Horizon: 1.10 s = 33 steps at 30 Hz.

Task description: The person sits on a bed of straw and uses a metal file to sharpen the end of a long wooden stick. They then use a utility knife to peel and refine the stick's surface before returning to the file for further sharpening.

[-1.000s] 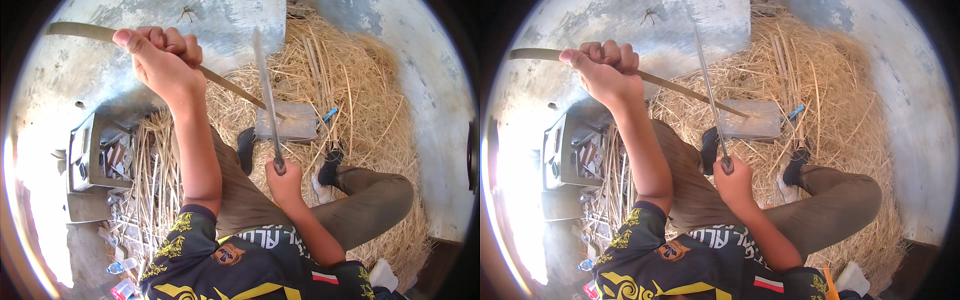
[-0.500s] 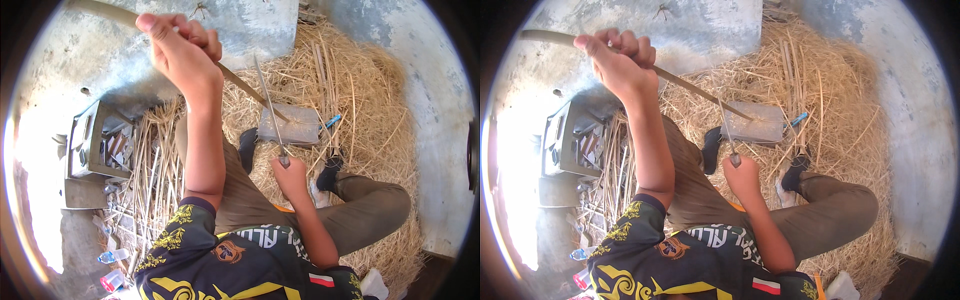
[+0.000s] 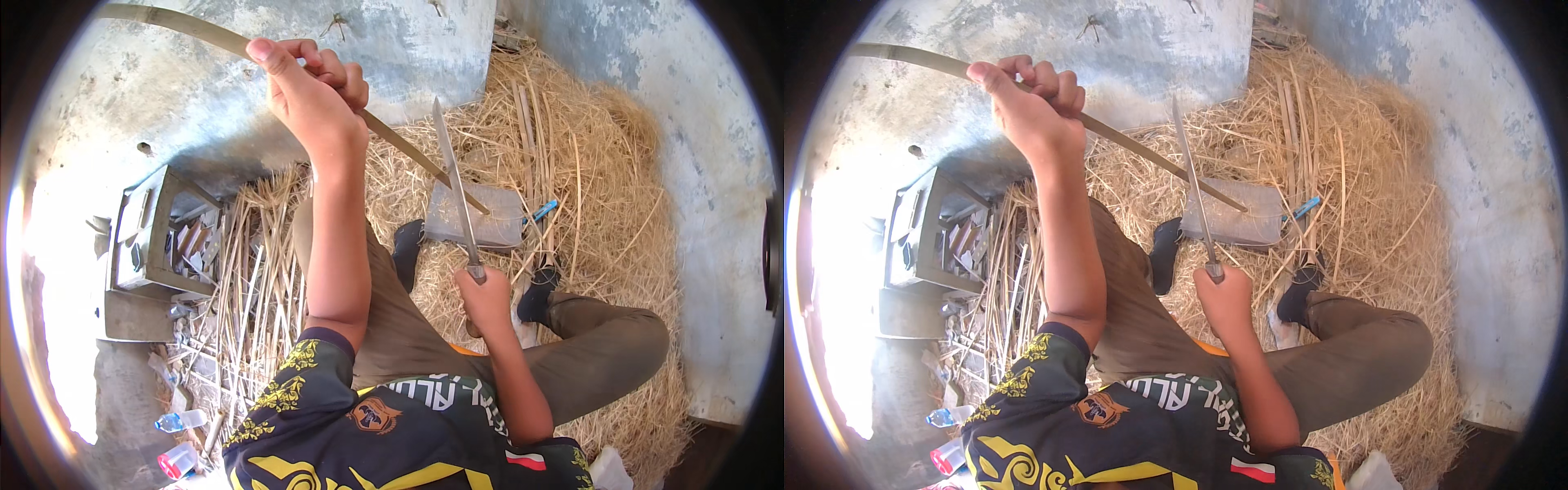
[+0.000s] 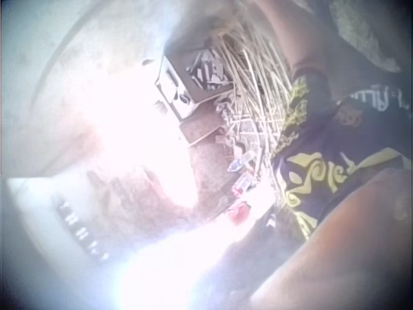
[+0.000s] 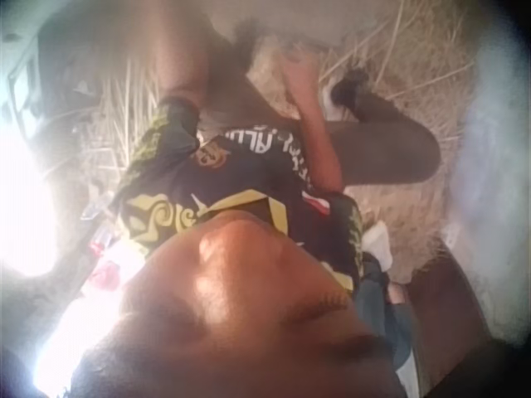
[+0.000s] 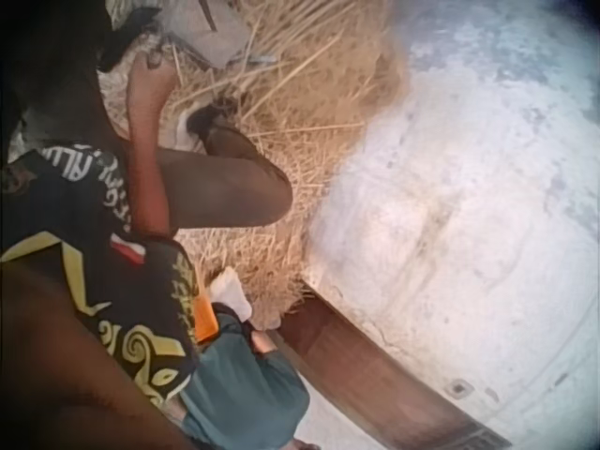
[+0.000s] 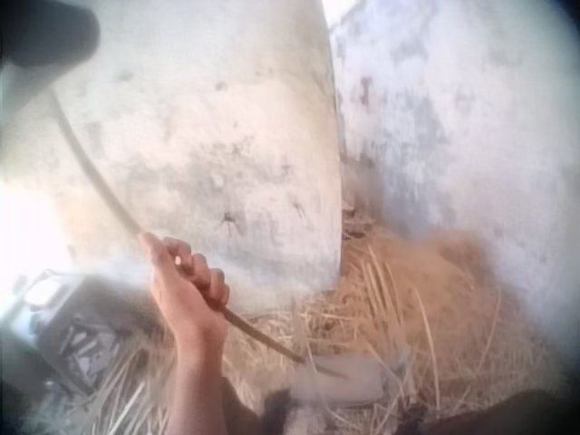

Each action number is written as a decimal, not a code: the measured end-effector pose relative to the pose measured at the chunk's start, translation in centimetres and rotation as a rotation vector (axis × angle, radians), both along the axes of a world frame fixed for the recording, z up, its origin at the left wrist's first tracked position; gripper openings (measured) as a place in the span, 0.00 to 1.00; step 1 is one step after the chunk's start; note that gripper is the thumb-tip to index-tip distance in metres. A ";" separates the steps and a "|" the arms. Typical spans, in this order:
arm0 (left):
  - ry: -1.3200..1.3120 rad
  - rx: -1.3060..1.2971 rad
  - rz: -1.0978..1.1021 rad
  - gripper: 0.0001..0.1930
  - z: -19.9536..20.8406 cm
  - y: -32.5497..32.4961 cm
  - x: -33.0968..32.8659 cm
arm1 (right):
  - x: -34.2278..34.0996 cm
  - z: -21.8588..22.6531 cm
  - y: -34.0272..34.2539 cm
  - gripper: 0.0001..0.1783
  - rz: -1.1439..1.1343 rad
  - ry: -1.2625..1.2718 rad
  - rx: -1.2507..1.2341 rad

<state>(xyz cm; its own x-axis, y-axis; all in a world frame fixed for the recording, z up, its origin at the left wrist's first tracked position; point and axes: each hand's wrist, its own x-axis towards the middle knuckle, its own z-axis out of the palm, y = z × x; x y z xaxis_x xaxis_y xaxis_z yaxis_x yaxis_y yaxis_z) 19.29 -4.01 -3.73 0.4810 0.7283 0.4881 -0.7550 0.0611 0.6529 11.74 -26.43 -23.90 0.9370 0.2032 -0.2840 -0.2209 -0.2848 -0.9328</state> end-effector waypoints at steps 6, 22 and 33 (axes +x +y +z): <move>-0.050 0.012 -0.039 0.33 0.0 -0.4 0.3 | -0.8 2.8 0.6 0.20 -0.124 -0.248 0.024; -0.008 0.103 -0.060 0.34 1.1 -1.5 -1.3 | -1.2 -1.2 1.5 0.17 -0.178 -0.026 0.227; -0.043 0.129 -0.060 0.35 1.3 -2.7 -1.5 | -1.2 0.3 0.5 0.19 -0.148 -0.203 0.085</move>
<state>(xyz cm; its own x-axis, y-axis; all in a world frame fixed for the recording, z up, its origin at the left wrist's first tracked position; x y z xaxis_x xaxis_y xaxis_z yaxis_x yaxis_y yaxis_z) 17.75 -6.75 -2.38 0.4986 0.6289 0.5966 -0.7798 0.0248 0.6255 10.56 -25.91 -23.60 0.9943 0.0752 -0.0753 -0.0605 -0.1823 -0.9814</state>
